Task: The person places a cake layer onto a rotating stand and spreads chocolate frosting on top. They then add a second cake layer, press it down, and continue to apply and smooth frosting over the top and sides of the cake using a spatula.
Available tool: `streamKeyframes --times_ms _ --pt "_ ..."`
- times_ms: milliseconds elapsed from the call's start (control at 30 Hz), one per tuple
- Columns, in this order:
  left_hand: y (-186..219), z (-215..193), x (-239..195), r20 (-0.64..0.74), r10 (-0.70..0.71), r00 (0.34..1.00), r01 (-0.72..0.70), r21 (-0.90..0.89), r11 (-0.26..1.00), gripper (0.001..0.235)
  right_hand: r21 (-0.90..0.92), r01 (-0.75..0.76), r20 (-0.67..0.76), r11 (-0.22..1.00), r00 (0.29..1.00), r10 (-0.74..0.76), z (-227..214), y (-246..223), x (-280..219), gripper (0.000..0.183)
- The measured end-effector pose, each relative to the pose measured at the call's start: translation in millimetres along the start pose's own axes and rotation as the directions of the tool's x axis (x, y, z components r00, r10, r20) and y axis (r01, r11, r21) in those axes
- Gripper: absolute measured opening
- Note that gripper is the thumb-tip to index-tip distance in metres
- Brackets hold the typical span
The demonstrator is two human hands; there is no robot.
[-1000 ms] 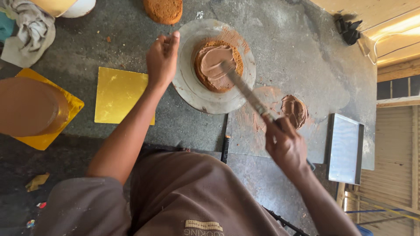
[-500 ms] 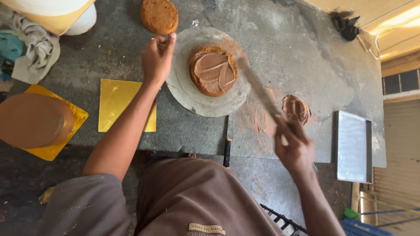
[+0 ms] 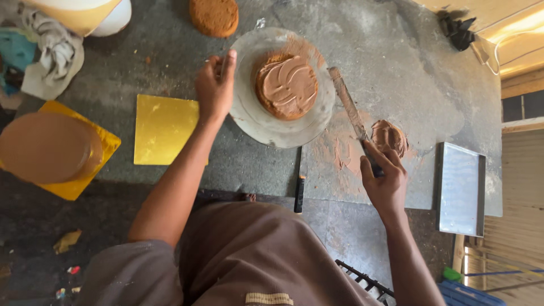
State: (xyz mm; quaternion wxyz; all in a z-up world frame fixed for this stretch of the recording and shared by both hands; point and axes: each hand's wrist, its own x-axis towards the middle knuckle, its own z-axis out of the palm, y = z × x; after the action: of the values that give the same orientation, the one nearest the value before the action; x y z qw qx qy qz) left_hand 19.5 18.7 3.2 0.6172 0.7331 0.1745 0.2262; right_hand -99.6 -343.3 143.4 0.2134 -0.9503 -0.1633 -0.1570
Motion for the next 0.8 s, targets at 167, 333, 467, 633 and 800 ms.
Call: streamKeyframes --times_ms 167,333,467,633,800 --pt "16 -3 -41 0.022 -0.093 0.995 0.093 0.0 0.996 0.058 0.187 -0.123 0.151 0.975 0.984 0.095 15 -29 22 0.038" --pt "25 4 -76 -0.062 0.001 0.998 -0.014 -0.203 0.979 0.065 0.086 -0.02 0.313 0.996 0.95 -0.007 26 -57 43 0.037" --pt "27 0 -78 0.012 -0.087 0.996 0.087 -0.205 0.975 0.067 0.128 0.067 0.358 0.99 0.927 -0.109 17 -63 39 0.039" --pt "23 -9 -62 0.01 -0.033 0.999 0.034 -0.172 0.985 0.063 0.151 -0.007 0.31 0.989 0.95 -0.04 -1 -53 42 0.037" --pt "19 -16 -41 0.041 -0.069 0.997 0.07 -0.042 0.997 0.057 -0.099 0.208 0.104 0.973 0.975 -0.198 14 -43 41 0.035"
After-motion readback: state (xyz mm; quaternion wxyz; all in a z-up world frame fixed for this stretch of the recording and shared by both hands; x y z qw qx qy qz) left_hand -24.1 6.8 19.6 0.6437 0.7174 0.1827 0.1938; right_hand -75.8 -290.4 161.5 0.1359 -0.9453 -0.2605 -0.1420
